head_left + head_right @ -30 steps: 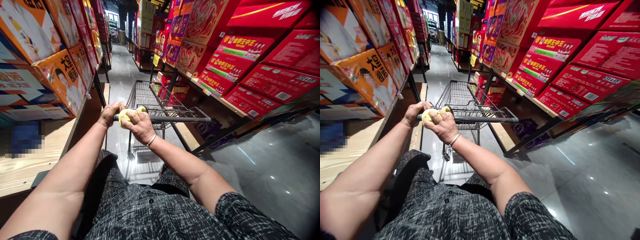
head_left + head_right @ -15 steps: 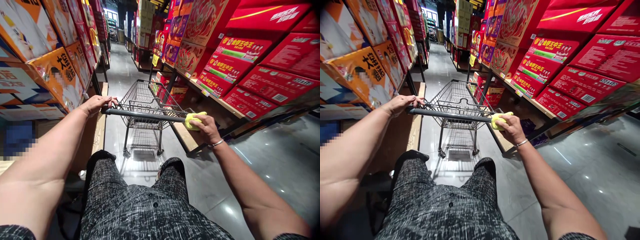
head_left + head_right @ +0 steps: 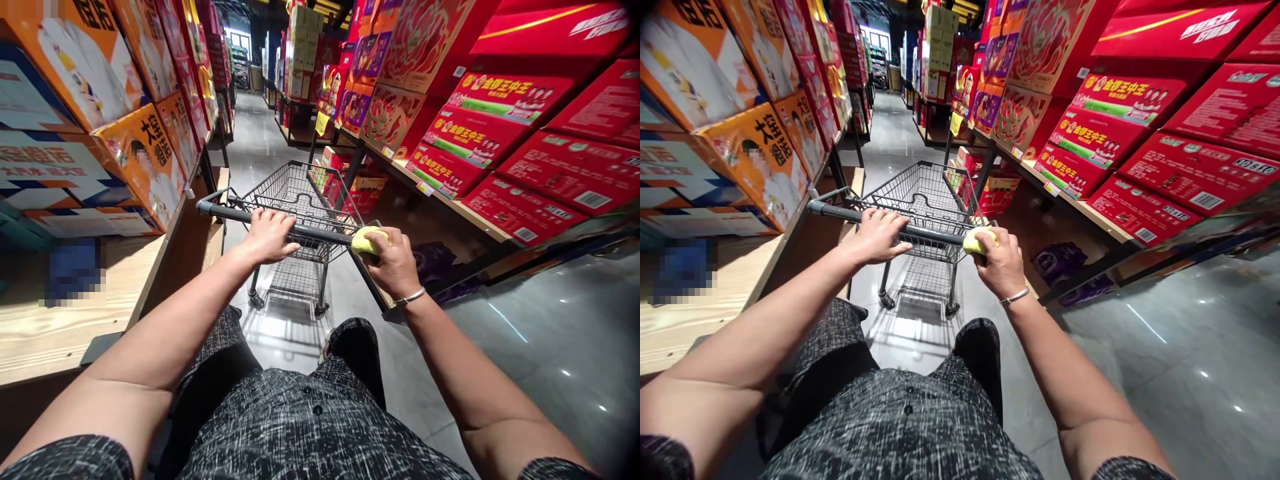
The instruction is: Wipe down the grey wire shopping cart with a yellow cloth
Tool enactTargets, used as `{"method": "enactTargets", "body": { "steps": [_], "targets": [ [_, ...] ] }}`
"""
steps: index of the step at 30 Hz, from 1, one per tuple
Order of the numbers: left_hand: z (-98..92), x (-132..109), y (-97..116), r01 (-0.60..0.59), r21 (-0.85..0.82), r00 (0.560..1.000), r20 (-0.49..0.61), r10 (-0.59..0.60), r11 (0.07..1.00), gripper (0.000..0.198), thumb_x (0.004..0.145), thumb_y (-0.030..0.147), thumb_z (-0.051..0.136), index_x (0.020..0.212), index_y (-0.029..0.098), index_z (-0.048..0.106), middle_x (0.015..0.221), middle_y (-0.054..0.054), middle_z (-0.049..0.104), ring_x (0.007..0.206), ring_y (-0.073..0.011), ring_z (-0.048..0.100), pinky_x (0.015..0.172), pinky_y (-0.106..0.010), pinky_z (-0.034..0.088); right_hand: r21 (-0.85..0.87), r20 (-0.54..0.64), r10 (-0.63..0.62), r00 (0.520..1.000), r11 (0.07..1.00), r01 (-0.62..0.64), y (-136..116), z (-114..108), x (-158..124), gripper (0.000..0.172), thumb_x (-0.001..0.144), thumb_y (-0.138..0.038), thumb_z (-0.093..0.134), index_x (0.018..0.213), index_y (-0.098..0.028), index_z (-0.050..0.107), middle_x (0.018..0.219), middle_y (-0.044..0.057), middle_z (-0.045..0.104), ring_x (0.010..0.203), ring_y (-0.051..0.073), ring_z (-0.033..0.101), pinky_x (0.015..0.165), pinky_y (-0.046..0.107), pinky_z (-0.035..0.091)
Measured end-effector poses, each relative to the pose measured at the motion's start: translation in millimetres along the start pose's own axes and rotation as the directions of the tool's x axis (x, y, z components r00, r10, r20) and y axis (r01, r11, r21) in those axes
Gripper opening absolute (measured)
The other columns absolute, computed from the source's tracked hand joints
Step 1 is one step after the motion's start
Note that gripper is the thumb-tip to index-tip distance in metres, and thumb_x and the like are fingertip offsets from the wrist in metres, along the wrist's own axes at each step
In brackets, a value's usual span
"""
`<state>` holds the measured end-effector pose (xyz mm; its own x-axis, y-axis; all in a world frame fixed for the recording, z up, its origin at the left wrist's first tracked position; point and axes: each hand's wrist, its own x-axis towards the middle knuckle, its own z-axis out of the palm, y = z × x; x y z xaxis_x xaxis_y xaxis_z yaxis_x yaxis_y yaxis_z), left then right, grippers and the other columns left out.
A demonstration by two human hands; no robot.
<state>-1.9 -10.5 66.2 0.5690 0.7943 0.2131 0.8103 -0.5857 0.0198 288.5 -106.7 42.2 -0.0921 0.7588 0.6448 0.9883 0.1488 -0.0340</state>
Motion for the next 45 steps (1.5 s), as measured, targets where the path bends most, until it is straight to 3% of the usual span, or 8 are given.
{"method": "enactTargets", "body": {
  "steps": [7, 10, 14, 18, 22, 27, 32, 45],
  "targets": [
    [4.2, 6, 47, -0.221, -0.136, 0.975, -0.029, 0.220, 0.966, 0.049, 0.093, 0.042, 0.063, 0.133, 0.013, 0.061, 0.130, -0.016, 0.067, 0.127, -0.0330, 0.056, 0.117, -0.049, 0.029, -0.042, 0.137, -0.088, 0.987, 0.995, 0.095, -75, -8, 28, 0.031, 0.085, -0.027, 0.068, 0.116, -0.023, 0.070, 0.117, 0.013, 0.064, 0.094, 0.027, 0.055, 0.072, 0.034, 0.047],
    [10.1, 3, 40, -0.181, -0.155, 0.982, -0.079, 0.170, 0.971, 0.048, 0.091, 0.048, 0.064, 0.123, 0.013, 0.067, 0.118, -0.015, 0.069, 0.117, -0.0337, 0.059, 0.111, -0.049, 0.031, 0.233, 0.155, -0.194, 0.969, 0.960, 0.155, -73, -6, 39, 0.032, 0.082, -0.022, 0.068, 0.113, -0.026, 0.069, 0.117, 0.010, 0.064, 0.098, 0.025, 0.059, 0.079, 0.035, 0.051],
    [17.6, -2, 14, -0.226, -0.232, 0.969, -0.155, 0.193, 0.946, 0.056, 0.082, 0.060, 0.071, 0.124, 0.023, 0.071, 0.112, -0.010, 0.070, 0.109, -0.0319, 0.058, 0.105, -0.049, 0.030, 0.627, -0.019, -0.283, 0.959, 0.744, 0.233, -47, 15, 44, 0.034, 0.080, -0.030, 0.072, 0.114, -0.029, 0.067, 0.116, 0.007, 0.064, 0.111, 0.027, 0.062, 0.097, 0.044, 0.054],
    [20.4, -1, 3, -0.237, -0.317, 0.966, -0.180, 0.186, 0.918, 0.057, 0.080, 0.069, 0.073, 0.124, 0.033, 0.074, 0.107, -0.005, 0.071, 0.106, -0.0292, 0.057, 0.102, -0.048, 0.028, 0.734, -0.180, -0.074, 0.981, 0.654, 0.184, -29, 57, 45, 0.032, 0.084, -0.043, 0.069, 0.112, -0.028, 0.064, 0.112, 0.008, 0.065, 0.111, 0.029, 0.063, 0.100, 0.051, 0.052],
    [20.7, 2, 10, -0.211, -0.346, 0.972, -0.177, 0.157, 0.914, 0.059, 0.079, 0.073, 0.072, 0.121, 0.031, 0.076, 0.105, -0.005, 0.072, 0.106, -0.0288, 0.057, 0.103, -0.048, 0.025, 0.790, -0.271, 0.264, 0.926, 0.610, 0.057, -24, 108, 56, 0.035, 0.083, -0.047, 0.067, 0.110, -0.026, 0.061, 0.109, 0.007, 0.063, 0.105, 0.025, 0.064, 0.098, 0.046, 0.053],
    [19.8, 2, 13, -0.189, -0.365, 0.976, -0.170, 0.134, 0.912, 0.054, 0.081, 0.073, 0.072, 0.115, 0.031, 0.078, 0.102, -0.005, 0.072, 0.109, -0.0288, 0.057, 0.105, -0.049, 0.023, 0.901, -0.009, 0.490, 0.872, 0.383, -0.206, -7, 150, 86, 0.039, 0.067, -0.045, 0.066, 0.099, -0.023, 0.058, 0.092, 0.001, 0.063, 0.081, 0.017, 0.060, 0.079, 0.033, 0.054],
    [21.2, 1, 3, -0.194, -0.399, 0.972, -0.201, 0.120, 0.896, 0.050, 0.082, 0.073, 0.071, 0.107, 0.031, 0.080, 0.098, -0.003, 0.074, 0.104, -0.0266, 0.059, 0.103, -0.049, 0.023, 0.862, 0.343, 0.236, 0.909, 0.305, -0.405, 7, 146, 106, 0.030, 0.058, -0.038, 0.066, 0.083, -0.021, 0.063, 0.069, -0.003, 0.060, 0.060, 0.013, 0.051, 0.056, 0.025, 0.044],
    [23.6, -3, -53, -0.130, -0.423, 0.969, -0.248, 0.023, 0.897, 0.050, 0.100, 0.059, 0.051, 0.074, 0.025, 0.076, 0.080, -0.001, 0.075, 0.095, -0.0207, 0.062, 0.106, -0.047, 0.024, 0.836, 0.352, 0.277, 0.894, 0.336, -0.434, -56, 137, 103, 0.023, 0.059, -0.035, 0.063, 0.077, -0.021, 0.064, 0.064, -0.004, 0.058, 0.057, 0.011, 0.048, 0.051, 0.024, 0.042]
  ]
}}
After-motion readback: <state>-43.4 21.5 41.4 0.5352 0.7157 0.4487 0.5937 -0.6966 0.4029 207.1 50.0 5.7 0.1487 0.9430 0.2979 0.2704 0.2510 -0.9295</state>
